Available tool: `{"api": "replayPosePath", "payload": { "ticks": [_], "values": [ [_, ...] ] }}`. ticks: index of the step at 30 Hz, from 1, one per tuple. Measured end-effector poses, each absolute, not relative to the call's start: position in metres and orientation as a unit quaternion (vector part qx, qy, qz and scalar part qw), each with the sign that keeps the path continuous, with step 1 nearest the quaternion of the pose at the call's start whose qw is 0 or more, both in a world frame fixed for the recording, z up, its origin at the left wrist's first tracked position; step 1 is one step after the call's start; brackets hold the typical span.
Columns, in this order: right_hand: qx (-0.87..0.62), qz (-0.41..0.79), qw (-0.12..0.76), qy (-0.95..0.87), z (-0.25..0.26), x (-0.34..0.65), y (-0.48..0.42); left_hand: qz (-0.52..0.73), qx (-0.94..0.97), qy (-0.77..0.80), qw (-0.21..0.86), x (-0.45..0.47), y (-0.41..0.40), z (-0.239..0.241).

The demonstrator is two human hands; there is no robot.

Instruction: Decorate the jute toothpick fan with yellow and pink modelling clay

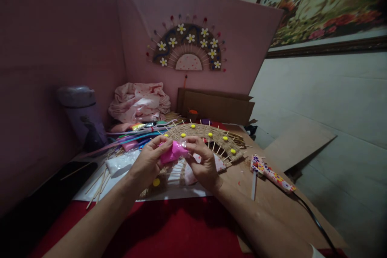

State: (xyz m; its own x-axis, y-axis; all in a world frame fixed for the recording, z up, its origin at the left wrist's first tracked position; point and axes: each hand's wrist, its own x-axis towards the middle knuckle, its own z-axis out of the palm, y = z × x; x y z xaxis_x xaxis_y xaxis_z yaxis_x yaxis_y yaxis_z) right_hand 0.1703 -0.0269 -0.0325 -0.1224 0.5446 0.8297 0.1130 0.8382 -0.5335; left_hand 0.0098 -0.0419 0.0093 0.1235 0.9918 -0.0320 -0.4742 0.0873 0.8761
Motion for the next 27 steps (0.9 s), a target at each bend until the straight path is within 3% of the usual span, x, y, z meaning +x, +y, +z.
{"api": "replayPosePath", "payload": {
  "ticks": [17,23,27],
  "values": [
    [-0.256,0.142,0.601,-0.744,-0.0314,0.1691,-0.0352,0.599,0.481,0.396,0.503,0.0102,-0.0406,0.0025],
    [-0.210,0.091,0.582,-0.781,-0.0357,0.1694,-0.0333,0.590,0.446,0.342,0.580,0.0063,-0.0393,0.0058],
    [-0.194,0.126,0.585,-0.777,-0.0348,0.1702,-0.0312,0.571,0.447,0.334,0.602,0.0032,-0.0387,0.0077]
  ]
}}
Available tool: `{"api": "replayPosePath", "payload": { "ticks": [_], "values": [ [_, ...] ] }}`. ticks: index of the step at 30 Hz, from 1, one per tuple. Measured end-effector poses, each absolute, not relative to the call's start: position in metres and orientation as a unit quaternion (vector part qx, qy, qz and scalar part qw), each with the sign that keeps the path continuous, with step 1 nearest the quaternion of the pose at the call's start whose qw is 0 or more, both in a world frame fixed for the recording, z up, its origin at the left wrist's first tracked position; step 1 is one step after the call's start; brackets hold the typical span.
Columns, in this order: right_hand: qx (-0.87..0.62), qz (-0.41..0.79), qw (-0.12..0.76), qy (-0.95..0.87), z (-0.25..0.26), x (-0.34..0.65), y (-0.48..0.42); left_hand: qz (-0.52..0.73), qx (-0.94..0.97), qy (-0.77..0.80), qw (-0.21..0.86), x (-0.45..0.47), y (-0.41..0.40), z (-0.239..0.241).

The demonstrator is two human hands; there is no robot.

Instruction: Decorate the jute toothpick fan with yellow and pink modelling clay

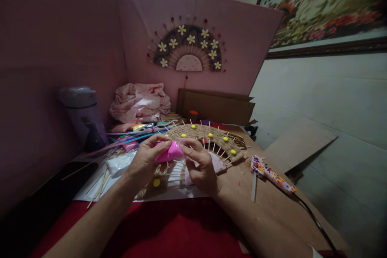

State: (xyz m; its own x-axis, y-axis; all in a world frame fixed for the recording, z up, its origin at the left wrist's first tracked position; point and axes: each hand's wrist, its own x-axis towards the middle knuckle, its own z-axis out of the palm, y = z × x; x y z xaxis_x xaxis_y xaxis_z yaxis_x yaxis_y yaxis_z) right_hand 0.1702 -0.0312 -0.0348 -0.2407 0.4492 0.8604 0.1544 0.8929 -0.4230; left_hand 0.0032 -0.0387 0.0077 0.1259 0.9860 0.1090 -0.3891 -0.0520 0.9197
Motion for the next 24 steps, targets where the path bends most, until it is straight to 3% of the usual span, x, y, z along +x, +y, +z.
{"api": "replayPosePath", "payload": {
  "ticks": [13,20,24],
  "values": [
    [-0.200,0.423,0.587,-0.661,-0.033,0.165,-0.026,0.591,0.538,0.372,0.472,0.007,-0.041,0.002],
    [-0.194,0.427,0.576,-0.670,-0.029,0.166,-0.029,0.623,0.571,0.395,0.361,0.011,-0.040,-0.003],
    [-0.221,0.390,0.579,-0.681,-0.027,0.166,-0.032,0.638,0.555,0.394,0.359,0.012,-0.038,-0.006]
  ]
}}
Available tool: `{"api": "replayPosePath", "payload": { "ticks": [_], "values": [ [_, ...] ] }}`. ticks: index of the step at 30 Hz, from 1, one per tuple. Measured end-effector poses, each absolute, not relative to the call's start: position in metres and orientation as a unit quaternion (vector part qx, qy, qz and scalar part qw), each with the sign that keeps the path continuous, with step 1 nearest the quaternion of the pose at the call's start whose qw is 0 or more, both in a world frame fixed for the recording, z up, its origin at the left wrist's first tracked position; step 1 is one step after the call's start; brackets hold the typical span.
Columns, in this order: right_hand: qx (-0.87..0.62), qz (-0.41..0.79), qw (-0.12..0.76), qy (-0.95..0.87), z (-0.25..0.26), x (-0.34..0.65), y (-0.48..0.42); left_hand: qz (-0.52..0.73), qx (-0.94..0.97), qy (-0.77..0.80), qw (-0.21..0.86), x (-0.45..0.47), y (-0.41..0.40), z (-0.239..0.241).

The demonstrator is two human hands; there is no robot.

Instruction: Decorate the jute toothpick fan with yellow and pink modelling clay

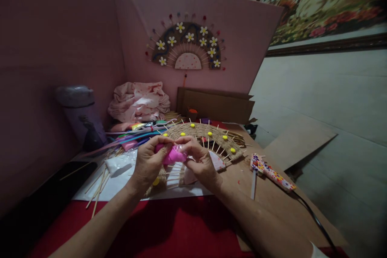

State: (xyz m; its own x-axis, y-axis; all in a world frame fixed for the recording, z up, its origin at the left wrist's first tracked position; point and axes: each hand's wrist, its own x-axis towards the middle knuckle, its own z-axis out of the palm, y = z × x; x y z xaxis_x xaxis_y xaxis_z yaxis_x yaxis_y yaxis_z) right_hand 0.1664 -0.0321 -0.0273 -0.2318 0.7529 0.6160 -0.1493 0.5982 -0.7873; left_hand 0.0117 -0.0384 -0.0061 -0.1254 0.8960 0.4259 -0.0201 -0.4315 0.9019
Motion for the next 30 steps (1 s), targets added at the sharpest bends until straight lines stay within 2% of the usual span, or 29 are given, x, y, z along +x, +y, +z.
{"api": "replayPosePath", "payload": {
  "ticks": [5,12,16,21,30],
  "values": [
    [-0.227,0.370,0.592,-0.679,-0.026,0.169,-0.035,0.654,0.519,0.387,0.392,0.010,-0.037,-0.005],
    [-0.235,0.281,0.605,-0.707,-0.026,0.167,-0.039,0.676,0.484,0.374,0.412,0.009,-0.040,0.000],
    [-0.240,0.242,0.609,-0.716,-0.025,0.168,-0.037,0.671,0.429,0.334,0.505,0.009,-0.038,0.002],
    [-0.247,0.197,0.609,-0.727,-0.025,0.172,-0.033,0.585,0.385,0.322,0.636,0.008,-0.037,0.004],
    [-0.273,0.202,0.629,-0.699,-0.023,0.175,-0.033,0.608,0.364,0.312,0.633,0.004,-0.035,0.006]
  ]
}}
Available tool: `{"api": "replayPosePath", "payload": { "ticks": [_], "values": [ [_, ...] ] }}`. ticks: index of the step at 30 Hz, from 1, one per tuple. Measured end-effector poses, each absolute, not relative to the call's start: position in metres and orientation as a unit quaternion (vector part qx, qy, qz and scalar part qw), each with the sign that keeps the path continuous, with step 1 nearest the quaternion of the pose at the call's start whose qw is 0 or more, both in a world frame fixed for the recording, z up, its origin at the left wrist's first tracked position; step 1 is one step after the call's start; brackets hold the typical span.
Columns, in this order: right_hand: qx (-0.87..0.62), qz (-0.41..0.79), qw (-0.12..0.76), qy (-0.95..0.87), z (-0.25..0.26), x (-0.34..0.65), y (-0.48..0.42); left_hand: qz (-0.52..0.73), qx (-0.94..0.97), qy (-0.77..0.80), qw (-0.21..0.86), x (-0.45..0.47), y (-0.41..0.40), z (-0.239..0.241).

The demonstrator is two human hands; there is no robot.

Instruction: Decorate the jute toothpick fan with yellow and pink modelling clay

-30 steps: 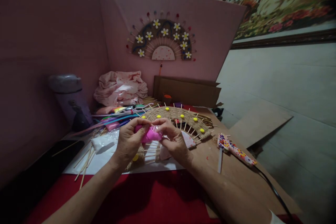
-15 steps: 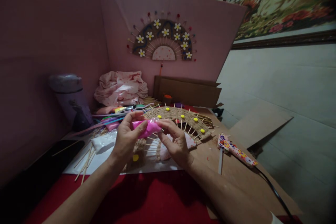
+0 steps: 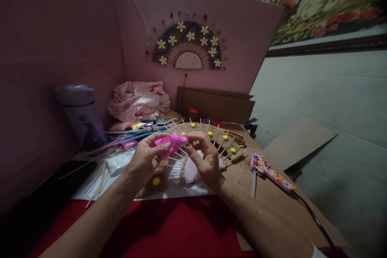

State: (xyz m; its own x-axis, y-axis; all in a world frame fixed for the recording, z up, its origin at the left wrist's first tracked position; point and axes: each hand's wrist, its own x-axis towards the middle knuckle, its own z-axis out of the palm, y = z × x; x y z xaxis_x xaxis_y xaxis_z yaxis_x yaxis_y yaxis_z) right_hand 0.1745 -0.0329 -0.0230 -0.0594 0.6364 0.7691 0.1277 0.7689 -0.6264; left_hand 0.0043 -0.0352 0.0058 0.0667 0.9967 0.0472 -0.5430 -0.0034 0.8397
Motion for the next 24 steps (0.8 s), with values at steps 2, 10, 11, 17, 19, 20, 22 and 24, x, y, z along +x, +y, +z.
{"api": "replayPosePath", "payload": {
  "ticks": [2,10,11,17,19,20,22,24],
  "values": [
    [-0.275,0.193,0.634,-0.697,-0.023,0.174,-0.032,0.615,0.362,0.311,0.627,0.004,-0.035,0.005],
    [-0.254,0.126,0.634,-0.720,-0.023,0.173,-0.033,0.619,0.353,0.332,0.618,0.006,-0.035,0.007],
    [-0.254,0.120,0.634,-0.721,-0.022,0.174,-0.034,0.621,0.350,0.332,0.617,0.006,-0.035,0.007],
    [-0.268,0.076,0.627,-0.728,-0.022,0.177,-0.039,0.642,0.341,0.345,0.593,0.007,-0.036,0.011],
    [-0.260,0.061,0.611,-0.745,-0.021,0.177,-0.041,0.646,0.346,0.352,0.583,0.007,-0.036,0.012],
    [-0.254,0.055,0.602,-0.755,-0.021,0.177,-0.042,0.647,0.350,0.353,0.578,0.007,-0.036,0.012],
    [-0.249,0.047,0.589,-0.768,-0.021,0.176,-0.043,0.650,0.361,0.354,0.567,0.007,-0.035,0.011],
    [-0.254,0.045,0.579,-0.773,-0.021,0.176,-0.042,0.651,0.375,0.355,0.557,0.007,-0.035,0.010]
  ]
}}
